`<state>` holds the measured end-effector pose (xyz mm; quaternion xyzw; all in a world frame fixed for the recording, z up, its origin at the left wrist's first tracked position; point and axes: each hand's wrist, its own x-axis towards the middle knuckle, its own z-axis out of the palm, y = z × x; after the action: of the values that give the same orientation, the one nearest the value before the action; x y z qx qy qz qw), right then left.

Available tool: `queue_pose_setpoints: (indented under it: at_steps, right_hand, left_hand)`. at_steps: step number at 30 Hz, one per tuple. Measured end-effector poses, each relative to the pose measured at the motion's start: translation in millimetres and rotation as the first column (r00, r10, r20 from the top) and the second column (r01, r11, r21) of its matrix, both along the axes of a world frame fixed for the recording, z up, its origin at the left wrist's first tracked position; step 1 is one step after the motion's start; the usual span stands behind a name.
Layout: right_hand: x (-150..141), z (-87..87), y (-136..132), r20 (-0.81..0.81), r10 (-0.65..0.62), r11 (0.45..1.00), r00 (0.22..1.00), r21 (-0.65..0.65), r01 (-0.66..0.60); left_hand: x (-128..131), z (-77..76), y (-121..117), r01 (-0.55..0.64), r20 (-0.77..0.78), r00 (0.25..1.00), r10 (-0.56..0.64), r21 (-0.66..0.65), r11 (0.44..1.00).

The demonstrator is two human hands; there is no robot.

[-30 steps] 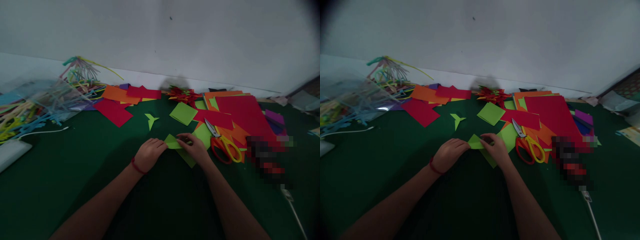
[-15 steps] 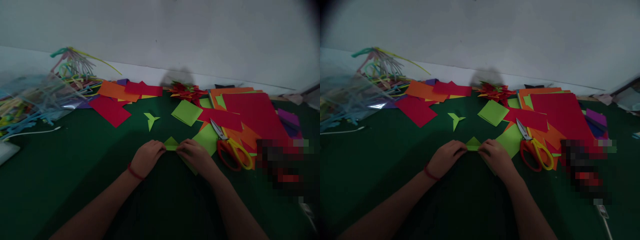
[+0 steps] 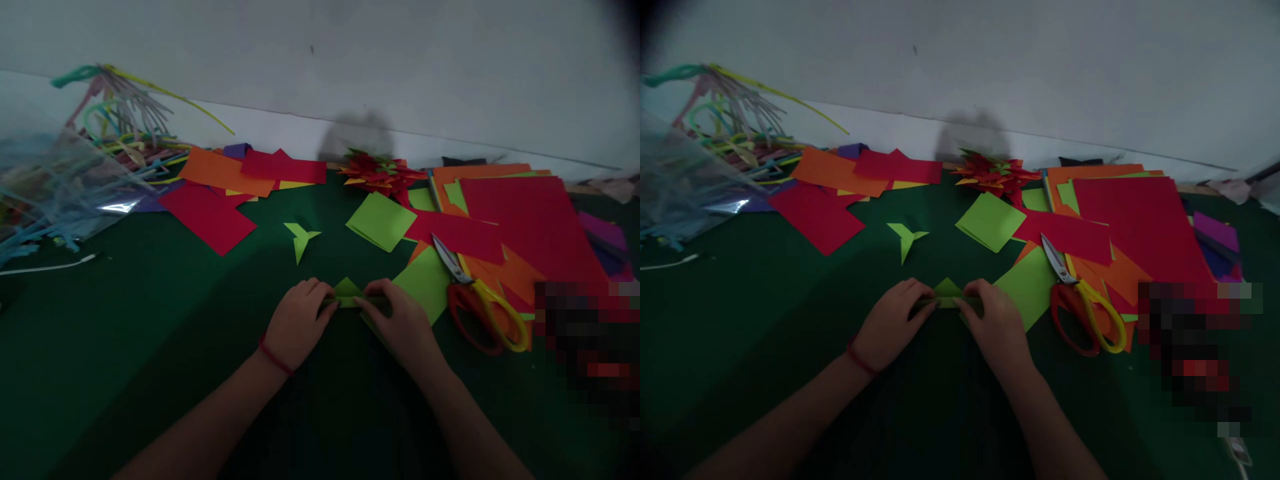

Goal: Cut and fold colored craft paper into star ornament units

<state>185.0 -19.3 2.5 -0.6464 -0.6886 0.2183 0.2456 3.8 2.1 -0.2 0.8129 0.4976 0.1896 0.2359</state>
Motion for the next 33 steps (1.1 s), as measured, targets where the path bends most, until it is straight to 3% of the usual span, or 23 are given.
queue_pose_setpoints:
  at_steps: [3,26,29,33]
  right_hand:
    - [-2.5,-1.5,-1.3,0.011,-0.049,0.999,0.999,0.003,0.049]
    - [-12.7,-2.2,-3.8,0.073,-0.075,0.994,0.994,0.078,0.07]
    - [-13.3,-1.3,-4.4,0.09,-0.045,0.996,0.995,0.081,0.038]
    - [-15.0,-1.0,-4.8,0.146,-0.011,0.997,0.989,0.083,-0.001]
  left_hand:
    - [1.2,1.0,-0.2,-0.018,-0.005,1.0,0.018,-0.012,1.0]
    - [6.3,2.0,1.5,-0.041,-0.076,0.996,0.04,-0.015,0.999]
    - [8.9,3.4,-2.5,-0.047,-0.143,0.988,0.054,0.046,0.998]
    - [16.5,8.6,-12.9,-0.051,-0.249,0.962,0.113,0.244,0.968]
